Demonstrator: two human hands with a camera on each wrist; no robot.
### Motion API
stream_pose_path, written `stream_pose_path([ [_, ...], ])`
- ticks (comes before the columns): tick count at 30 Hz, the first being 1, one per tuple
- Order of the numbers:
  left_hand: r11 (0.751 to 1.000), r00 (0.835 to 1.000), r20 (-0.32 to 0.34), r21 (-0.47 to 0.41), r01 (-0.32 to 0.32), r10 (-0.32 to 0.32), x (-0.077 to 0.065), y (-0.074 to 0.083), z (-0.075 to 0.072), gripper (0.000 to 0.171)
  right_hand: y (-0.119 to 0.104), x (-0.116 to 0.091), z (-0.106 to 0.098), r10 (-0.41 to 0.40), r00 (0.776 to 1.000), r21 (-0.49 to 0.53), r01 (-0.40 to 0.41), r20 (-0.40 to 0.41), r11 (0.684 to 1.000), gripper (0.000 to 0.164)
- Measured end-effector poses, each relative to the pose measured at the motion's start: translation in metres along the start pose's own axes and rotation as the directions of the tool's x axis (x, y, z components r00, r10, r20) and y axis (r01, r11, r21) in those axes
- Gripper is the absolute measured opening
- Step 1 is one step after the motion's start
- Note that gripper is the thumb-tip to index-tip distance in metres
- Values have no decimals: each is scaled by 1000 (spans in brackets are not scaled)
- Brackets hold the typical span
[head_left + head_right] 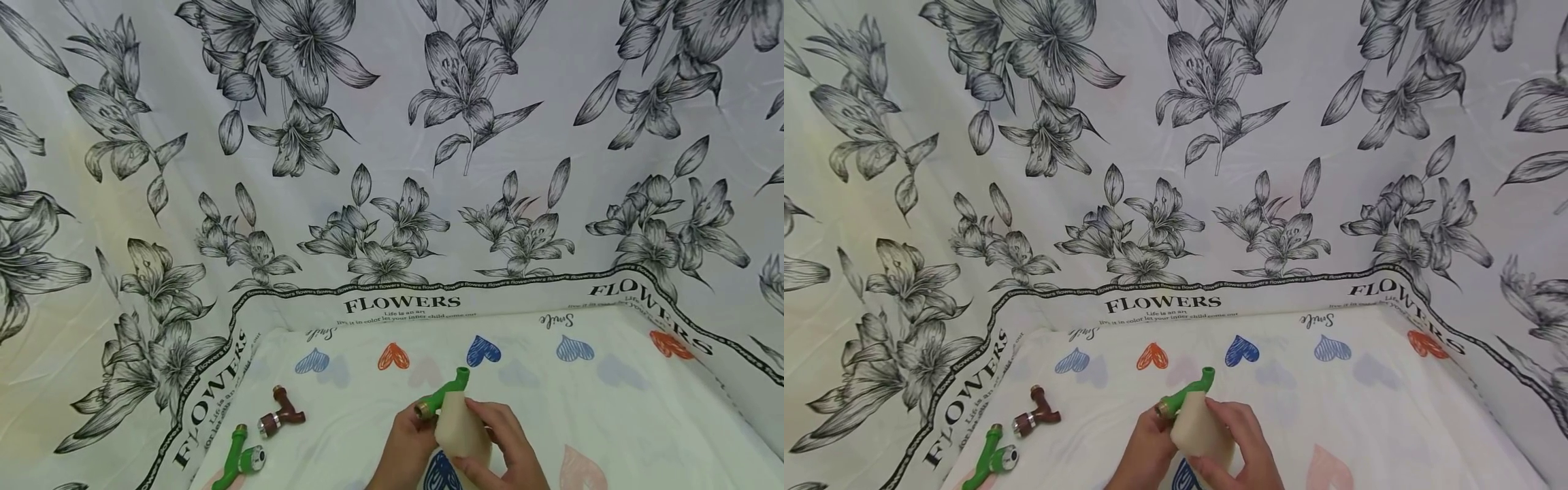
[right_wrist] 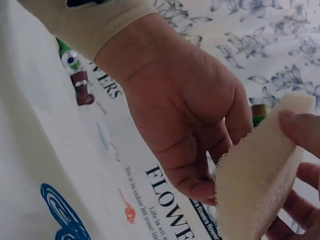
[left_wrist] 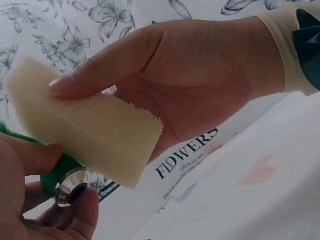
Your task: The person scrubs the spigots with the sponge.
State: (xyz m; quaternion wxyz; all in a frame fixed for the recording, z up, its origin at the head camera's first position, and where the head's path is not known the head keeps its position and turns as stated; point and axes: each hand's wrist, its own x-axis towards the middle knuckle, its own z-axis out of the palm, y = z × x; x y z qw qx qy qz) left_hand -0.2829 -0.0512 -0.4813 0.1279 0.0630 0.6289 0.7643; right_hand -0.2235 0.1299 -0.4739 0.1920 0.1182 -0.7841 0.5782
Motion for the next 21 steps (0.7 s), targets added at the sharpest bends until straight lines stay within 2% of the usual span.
stream_pose_path([
  [3,1000,1000,-16,-4,16,-16,-2,3,2,39,-3,1,1,87,996,32,-87,-24,996,67],
  [7,1000,999,-33,-18,-18,18,-3,6,4,44,-6,1,2,207,977,57,-204,-42,977,65],
  [12,998,998,-28,-44,-49,48,-5,7,4,45,-2,3,2,274,962,66,-272,-15,960,68],
  [18,998,998,51,-32,-46,48,-6,9,2,38,11,11,-6,346,938,132,-345,13,929,66],
  [21,997,990,125,-52,-60,66,-7,8,0,34,15,14,-10,387,922,168,-385,18,908,65],
])
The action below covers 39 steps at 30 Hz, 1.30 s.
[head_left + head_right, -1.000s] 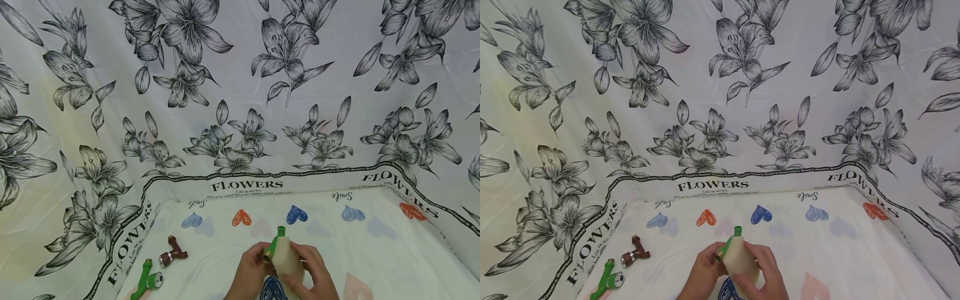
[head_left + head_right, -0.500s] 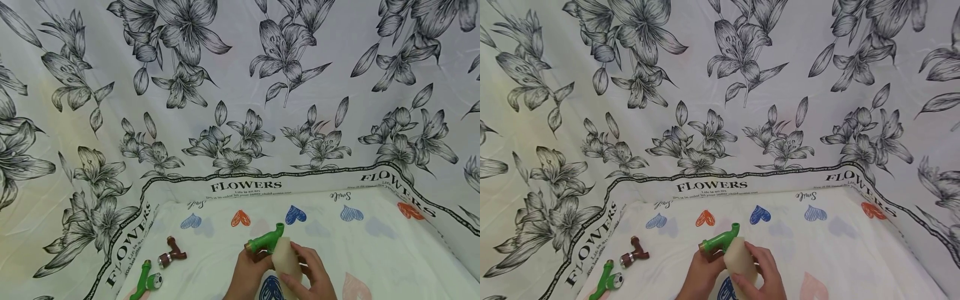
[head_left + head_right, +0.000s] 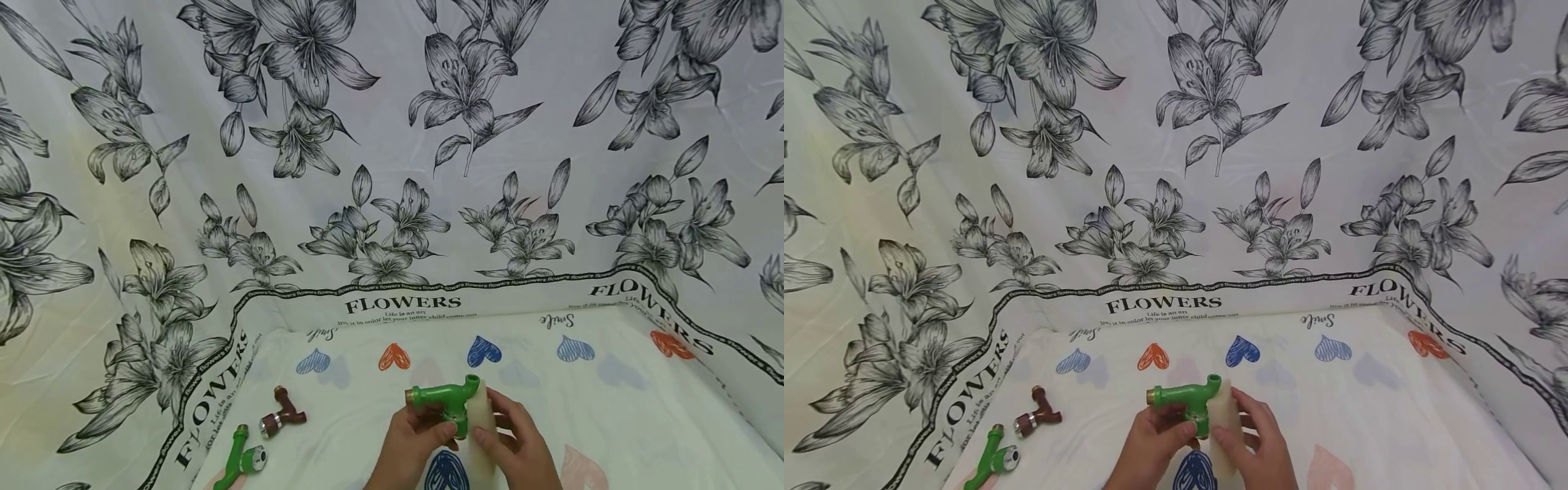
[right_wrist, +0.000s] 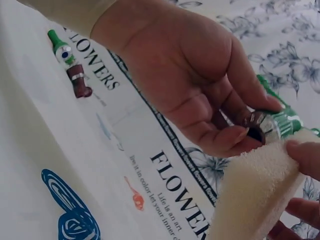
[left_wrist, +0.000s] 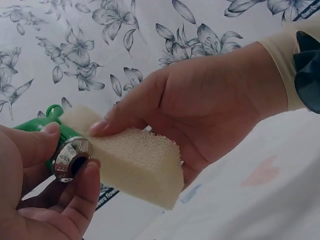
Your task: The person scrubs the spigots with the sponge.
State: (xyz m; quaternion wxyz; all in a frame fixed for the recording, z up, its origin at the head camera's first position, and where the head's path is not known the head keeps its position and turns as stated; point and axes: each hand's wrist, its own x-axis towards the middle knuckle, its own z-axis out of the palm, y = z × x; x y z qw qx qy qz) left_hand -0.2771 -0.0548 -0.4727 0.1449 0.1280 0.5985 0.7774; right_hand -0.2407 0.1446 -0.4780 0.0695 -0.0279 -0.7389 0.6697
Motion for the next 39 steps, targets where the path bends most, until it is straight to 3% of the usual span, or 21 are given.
stream_pose_path([
  [4,999,993,115,-18,-34,36,-2,-1,-2,35,3,1,-3,42,999,11,-42,-6,999,64],
  [6,999,990,133,-11,-44,46,-1,0,-2,36,4,0,-3,44,999,17,-44,1,999,63],
  [11,1000,1000,4,-3,-21,21,3,-1,-1,39,1,-7,4,-33,999,40,31,43,999,59],
  [14,1000,997,-78,-26,-7,5,5,-2,0,38,-3,-11,8,-71,996,22,70,54,997,59],
  [25,1000,986,-166,7,23,-21,6,-2,3,37,-5,-13,17,-59,996,0,60,69,998,64],
  [28,1000,991,-130,25,6,-3,4,-1,2,36,0,-9,17,-41,998,-8,41,54,999,66],
  [35,996,997,43,54,-68,65,0,1,-4,37,11,0,7,56,997,19,-57,59,998,66],
  [39,998,997,56,31,-45,44,-1,2,-5,38,14,0,5,101,991,10,-102,85,995,67],
])
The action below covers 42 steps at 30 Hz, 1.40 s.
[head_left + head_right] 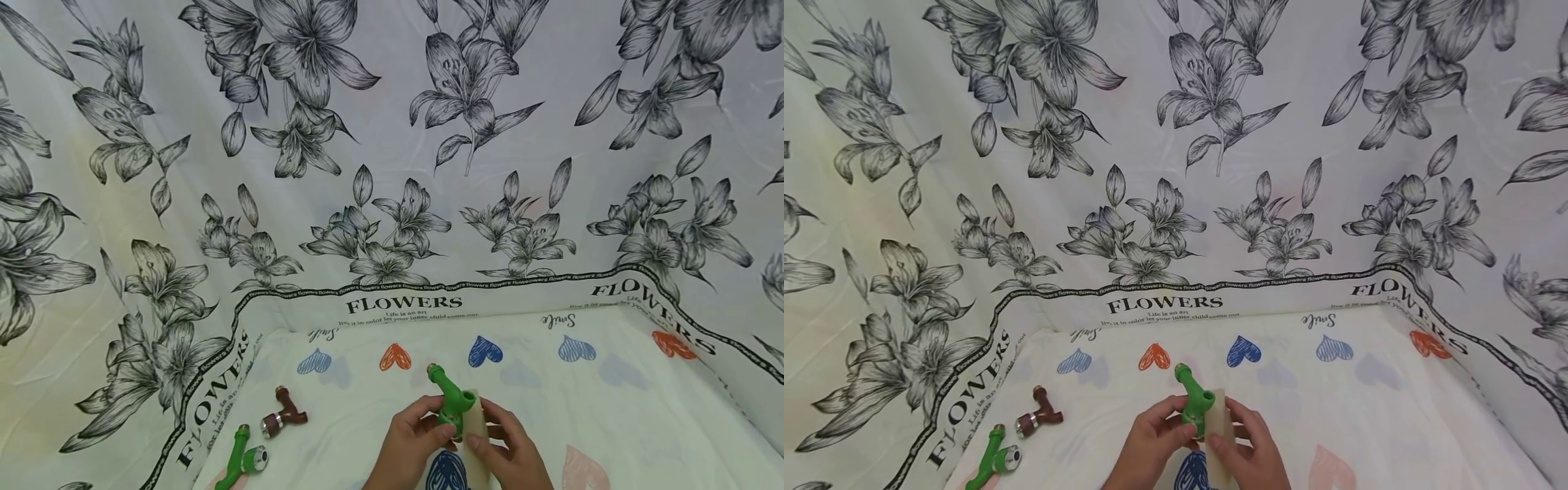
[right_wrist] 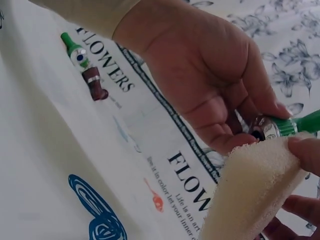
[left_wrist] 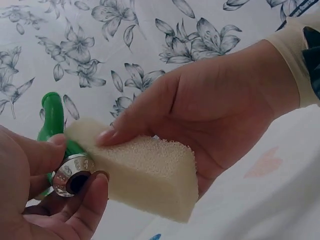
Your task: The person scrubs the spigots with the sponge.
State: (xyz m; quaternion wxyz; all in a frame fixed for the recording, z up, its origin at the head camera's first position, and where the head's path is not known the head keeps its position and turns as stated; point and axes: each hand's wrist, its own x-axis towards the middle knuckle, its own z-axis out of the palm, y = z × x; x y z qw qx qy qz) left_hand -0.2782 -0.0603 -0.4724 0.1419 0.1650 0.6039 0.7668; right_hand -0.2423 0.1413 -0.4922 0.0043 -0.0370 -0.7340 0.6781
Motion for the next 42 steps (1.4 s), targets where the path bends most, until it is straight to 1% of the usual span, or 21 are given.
stream_pose_path([
  [3,1000,999,-33,-6,17,-17,2,-1,-1,37,-1,-3,3,-20,1000,25,20,16,1000,66],
  [9,999,994,-113,52,-1,6,5,-5,-2,31,-9,-14,8,-69,997,-4,69,43,998,65],
  [11,999,991,-136,53,7,0,6,-5,-2,33,-11,-17,8,-81,995,-6,81,51,997,65],
  [16,997,980,-197,62,49,-36,5,-4,0,39,-14,-19,13,-80,995,-17,81,53,997,68],
  [18,995,978,-209,83,48,-29,4,-4,1,38,-14,-19,15,-65,997,-29,67,48,997,69],
  [20,995,980,-197,100,28,-8,3,-4,1,36,-13,-18,15,-54,998,-45,55,40,997,70],
  [22,995,985,-172,98,12,5,2,-4,1,35,-11,-16,13,-52,998,-57,54,29,997,70],
  [25,999,993,-119,50,1,5,2,-5,0,37,-8,-11,9,-51,999,-58,51,10,997,69],
  [28,1000,998,-65,7,1,-1,1,-6,0,38,-4,-6,3,-49,999,-28,49,-2,998,67],
  [30,1000,1000,-24,6,-7,7,-1,-6,0,37,-1,-3,-1,-41,999,7,41,-3,999,66],
  [33,1000,999,36,8,-15,15,-2,-4,-1,35,2,1,-6,-24,1000,33,24,1,999,66],
  [35,1000,998,60,-1,-12,12,-3,-3,-1,36,4,2,-8,-13,1000,41,13,8,999,67],
  [38,1000,999,50,-14,21,-21,-2,-2,1,39,5,3,-8,-13,1000,48,12,28,999,68],
  [40,1000,999,20,-2,26,-26,-1,-2,2,42,5,1,-6,-28,999,51,26,38,998,67],
  [42,999,999,-23,29,24,-23,0,-4,3,42,3,-2,-3,-54,997,60,51,50,997,66],
])
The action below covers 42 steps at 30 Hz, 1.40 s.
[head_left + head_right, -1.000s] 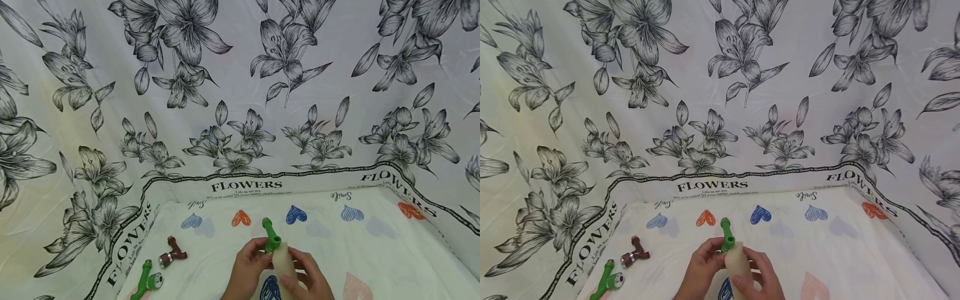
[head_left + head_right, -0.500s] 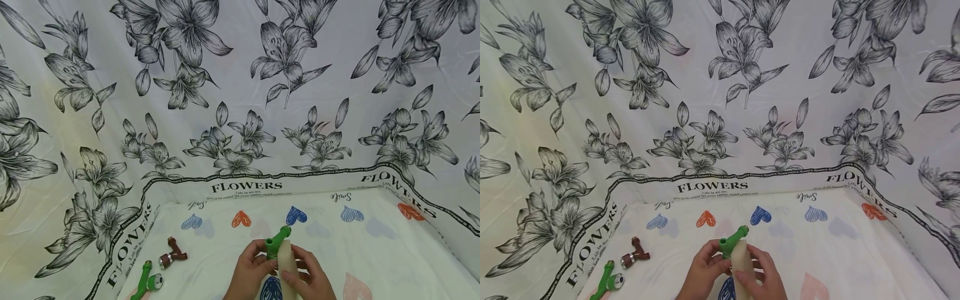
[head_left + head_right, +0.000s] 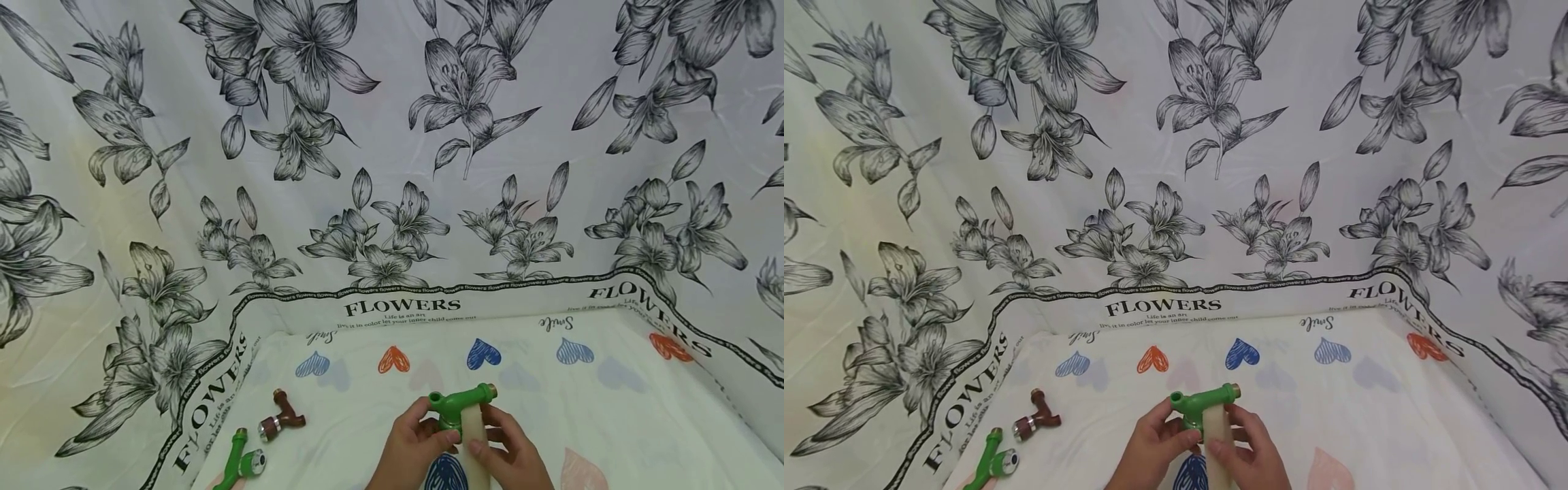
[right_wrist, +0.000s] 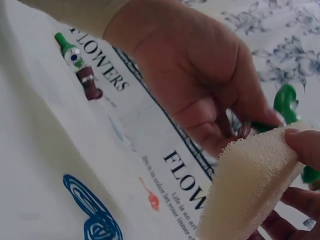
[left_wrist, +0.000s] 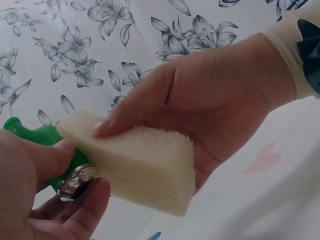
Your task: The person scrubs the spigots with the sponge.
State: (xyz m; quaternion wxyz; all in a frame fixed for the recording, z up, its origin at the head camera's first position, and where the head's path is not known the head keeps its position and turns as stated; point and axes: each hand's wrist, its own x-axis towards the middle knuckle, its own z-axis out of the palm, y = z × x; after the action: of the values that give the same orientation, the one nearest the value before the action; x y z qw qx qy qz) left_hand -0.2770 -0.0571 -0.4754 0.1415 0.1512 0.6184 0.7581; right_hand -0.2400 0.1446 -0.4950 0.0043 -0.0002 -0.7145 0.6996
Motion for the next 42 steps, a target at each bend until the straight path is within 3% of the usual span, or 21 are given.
stream_pose_path([
  [5,997,994,-104,73,-23,30,2,-2,-1,37,-8,-10,9,-56,998,-24,56,11,998,62],
  [10,996,991,-136,84,-8,19,2,-2,-1,38,-14,-14,13,-84,996,-62,84,11,995,62],
  [18,995,989,-148,97,2,13,2,-3,0,41,-12,-14,17,-123,992,-73,122,-8,990,62],
  [24,988,987,-161,155,20,5,2,-2,1,34,-7,-9,14,-104,993,-123,96,-64,988,62],
  [32,991,995,-104,134,26,-12,1,-2,3,34,0,-1,3,-66,987,-148,44,-149,988,63],
  [38,990,988,-138,133,-44,63,-1,-1,4,46,1,-4,7,-26,997,-133,16,-75,991,64],
  [42,967,982,-136,233,-101,135,-1,-1,4,62,-3,-9,12,-76,997,-127,75,-10,989,60],
])
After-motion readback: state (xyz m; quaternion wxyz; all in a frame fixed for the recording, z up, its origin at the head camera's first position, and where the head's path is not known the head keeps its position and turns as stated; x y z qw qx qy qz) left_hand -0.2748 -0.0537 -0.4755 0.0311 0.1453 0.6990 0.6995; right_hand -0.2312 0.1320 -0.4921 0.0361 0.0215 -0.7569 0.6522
